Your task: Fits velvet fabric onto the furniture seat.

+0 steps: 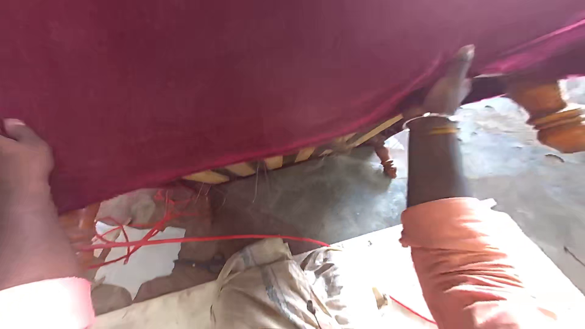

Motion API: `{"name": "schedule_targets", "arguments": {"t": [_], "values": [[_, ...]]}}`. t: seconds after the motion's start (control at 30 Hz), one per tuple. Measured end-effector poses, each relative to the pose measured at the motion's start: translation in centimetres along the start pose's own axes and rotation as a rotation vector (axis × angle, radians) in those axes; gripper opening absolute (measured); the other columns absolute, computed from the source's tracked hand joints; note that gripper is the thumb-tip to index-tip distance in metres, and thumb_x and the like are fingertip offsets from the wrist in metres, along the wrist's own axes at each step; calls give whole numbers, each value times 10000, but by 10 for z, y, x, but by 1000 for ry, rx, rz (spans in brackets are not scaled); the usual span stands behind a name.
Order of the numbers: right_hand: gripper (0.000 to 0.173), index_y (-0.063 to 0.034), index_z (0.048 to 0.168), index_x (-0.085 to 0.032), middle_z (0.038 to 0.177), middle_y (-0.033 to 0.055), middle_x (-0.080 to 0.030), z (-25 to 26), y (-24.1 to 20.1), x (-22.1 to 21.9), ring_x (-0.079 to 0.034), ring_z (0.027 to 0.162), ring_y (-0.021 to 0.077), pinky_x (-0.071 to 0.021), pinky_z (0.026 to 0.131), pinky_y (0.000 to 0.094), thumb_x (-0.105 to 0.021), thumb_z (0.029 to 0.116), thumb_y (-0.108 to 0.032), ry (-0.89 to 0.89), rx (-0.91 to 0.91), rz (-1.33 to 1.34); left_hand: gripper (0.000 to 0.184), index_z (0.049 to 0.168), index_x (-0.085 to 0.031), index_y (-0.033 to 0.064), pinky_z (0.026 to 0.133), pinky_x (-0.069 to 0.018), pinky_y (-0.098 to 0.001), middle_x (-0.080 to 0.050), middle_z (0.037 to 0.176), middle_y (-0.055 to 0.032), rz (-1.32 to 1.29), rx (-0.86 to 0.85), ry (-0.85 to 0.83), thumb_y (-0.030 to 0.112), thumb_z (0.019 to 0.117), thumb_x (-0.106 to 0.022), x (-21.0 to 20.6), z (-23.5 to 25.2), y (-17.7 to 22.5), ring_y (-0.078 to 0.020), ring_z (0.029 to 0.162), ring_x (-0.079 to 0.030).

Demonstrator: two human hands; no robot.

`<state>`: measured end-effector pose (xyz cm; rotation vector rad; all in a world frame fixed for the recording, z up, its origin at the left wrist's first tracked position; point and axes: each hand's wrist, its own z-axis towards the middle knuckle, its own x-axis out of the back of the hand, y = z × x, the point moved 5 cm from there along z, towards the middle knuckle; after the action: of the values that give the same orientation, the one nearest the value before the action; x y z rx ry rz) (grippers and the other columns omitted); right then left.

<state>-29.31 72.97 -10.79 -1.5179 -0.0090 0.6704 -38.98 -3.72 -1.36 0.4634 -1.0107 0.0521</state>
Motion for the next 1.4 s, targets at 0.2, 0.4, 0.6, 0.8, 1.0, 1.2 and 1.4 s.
{"name": "schedule_targets", "arguments": {"t": [0.2,0.4,0.6,0.8,1.0,1.2,1.4], "values": [[585,-55,1404,-474,1168,98,-699,-4,-3,1,-707,1072,188,-610,938,429,-583,1027,-488,-96,-85,191,1032,1595,-353,124,1263,-178,-581,-333,1656,-134,-143,-899,-121,812,848,-541,-16,-189,254,-346,1550,-253],[617,-86,1447,-460,1218,92,-681,-6,-12,7,-691,1101,168,-594,952,404,-583,1019,-513,-148,-167,172,665,1514,-518,226,1200,-328,-528,-490,1572,-31,-25,-1097,57,205,885,-733,-63,-301,367,-258,1449,-457],[691,-114,1509,-392,1295,98,-647,-7,-9,12,-663,1158,179,-578,972,424,-605,1000,-531,-176,-253,167,370,1338,-685,200,1136,-447,-446,-652,1375,-33,-132,-966,-67,177,974,-619,-41,-309,370,-227,1312,-586],[530,-42,1519,-338,1352,130,-555,-65,-86,44,-582,1169,139,-485,1004,316,-446,1103,-352,-125,-392,-77,359,1330,-693,185,1075,-487,-441,-689,1292,-45,-108,-915,-82,247,987,-608,-42,-324,369,-240,1183,-652],[785,21,1535,-340,1615,229,-338,-133,-43,48,-264,1540,339,-225,1266,525,-660,961,-407,-428,762,-574,408,1389,-649,191,1156,-414,-444,-656,1362,-44,-122,-891,-107,196,984,-600,-51,-325,367,-237,1274,-608],[293,-145,1243,-695,1305,52,-700,-166,-45,-29,-622,1291,256,-449,1141,514,-533,1001,-107,-873,1201,-923,300,1259,-716,145,999,-527,-445,-704,1202,-79,-179,-893,-120,157,1002,-562,-39,-314,369,-267,1100,-677],[206,-87,1147,-665,1121,143,-711,-156,-64,-73,-677,1096,352,-546,922,549,-576,962,-83,-966,991,-1177,360,1338,-660,151,985,-521,-463,-629,1324,-99,-127,-856,-230,113,991,-573,-30,-289,374,-305,1207,-603]]}}
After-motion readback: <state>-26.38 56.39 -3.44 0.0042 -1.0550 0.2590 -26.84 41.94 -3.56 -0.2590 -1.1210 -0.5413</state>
